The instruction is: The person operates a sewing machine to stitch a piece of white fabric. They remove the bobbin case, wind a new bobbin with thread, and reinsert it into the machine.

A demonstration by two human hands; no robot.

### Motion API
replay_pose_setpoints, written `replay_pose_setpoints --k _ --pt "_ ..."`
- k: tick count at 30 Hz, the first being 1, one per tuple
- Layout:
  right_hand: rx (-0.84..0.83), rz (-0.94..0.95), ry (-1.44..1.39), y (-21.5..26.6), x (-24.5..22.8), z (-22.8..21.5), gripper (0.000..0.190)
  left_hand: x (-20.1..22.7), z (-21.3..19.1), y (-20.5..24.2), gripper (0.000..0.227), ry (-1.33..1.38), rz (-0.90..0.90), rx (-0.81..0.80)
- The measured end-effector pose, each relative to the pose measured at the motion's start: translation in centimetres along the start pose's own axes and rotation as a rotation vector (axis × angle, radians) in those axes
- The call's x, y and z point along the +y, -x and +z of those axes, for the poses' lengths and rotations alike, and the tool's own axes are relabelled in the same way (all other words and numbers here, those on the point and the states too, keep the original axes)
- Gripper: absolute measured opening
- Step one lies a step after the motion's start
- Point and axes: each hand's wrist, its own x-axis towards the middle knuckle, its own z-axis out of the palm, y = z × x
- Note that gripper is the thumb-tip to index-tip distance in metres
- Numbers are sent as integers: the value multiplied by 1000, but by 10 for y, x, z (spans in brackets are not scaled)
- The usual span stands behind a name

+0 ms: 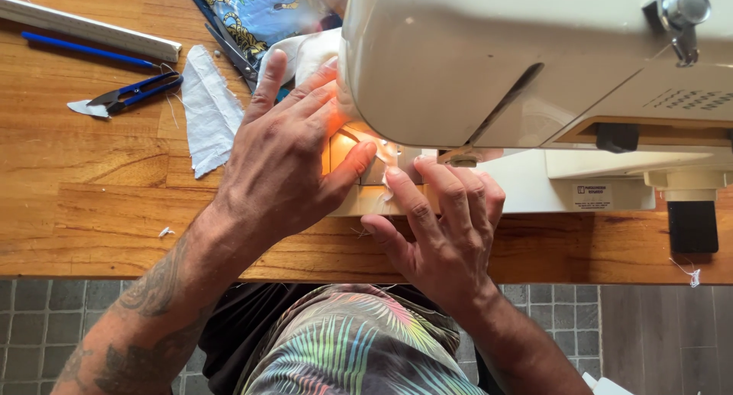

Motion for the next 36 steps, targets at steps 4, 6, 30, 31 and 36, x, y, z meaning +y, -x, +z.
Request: replay_pose_setpoints --k 4,6,30,31,36 --pt "28 -3 1 5 1 7 50 -4 0 1 47 69 32 23" --pt "23 -13 61 12 4 11 56 -4 2 3 35 147 16 18" --pt "404 248 -303 28 -39 10 40 52 -23 42 15 195 128 479" --pt "398 256 -292 25 -40 8 40 64 -10 55 15 209 128 474" --pt "918 377 -632 17 -42 29 24 101 54 123 35 431 175 -156"
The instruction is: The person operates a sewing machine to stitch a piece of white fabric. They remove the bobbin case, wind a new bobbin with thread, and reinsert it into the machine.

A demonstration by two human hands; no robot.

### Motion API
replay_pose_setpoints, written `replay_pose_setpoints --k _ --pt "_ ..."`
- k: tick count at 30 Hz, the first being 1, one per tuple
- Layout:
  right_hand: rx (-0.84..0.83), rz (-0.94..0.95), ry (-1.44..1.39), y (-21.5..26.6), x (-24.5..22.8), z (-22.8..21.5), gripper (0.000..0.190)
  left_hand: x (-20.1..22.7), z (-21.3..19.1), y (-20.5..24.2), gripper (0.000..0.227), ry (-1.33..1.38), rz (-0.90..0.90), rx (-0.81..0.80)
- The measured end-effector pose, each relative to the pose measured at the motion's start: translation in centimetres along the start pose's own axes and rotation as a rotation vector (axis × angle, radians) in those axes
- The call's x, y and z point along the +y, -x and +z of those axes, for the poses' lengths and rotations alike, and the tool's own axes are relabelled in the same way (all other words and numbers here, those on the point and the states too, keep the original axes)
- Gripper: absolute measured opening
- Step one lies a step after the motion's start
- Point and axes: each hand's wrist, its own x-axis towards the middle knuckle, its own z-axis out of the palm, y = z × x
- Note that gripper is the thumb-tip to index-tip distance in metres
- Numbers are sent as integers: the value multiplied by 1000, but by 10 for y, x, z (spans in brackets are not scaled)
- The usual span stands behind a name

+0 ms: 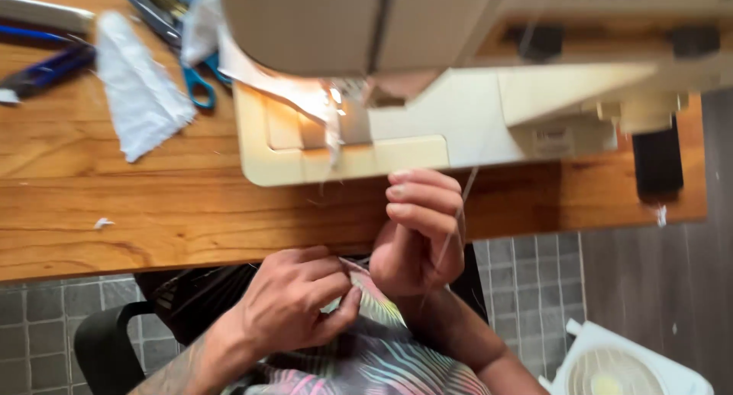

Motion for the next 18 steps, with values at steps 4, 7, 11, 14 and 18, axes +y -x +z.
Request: replay_pose_setpoints --k 4,7,11,14,18 --pt "33 95 -191 -5 -8 -8 29 13 7 -11 36 335 -274 -352" --pt "52 43 -261 -23 -18 -3 37 -8 36 -19 21 244 -342 -700" --pt "93 25 -186 -26 -28 -12 36 -19 61 -13 37 736 -67 -889" --pt "111 -48 -83 -39 -29 -16 29 -24 69 -21 43 786 11 -931" --pt "63 -120 26 -54 -33 -27 26 -29 95 -14 48 851 256 -916"
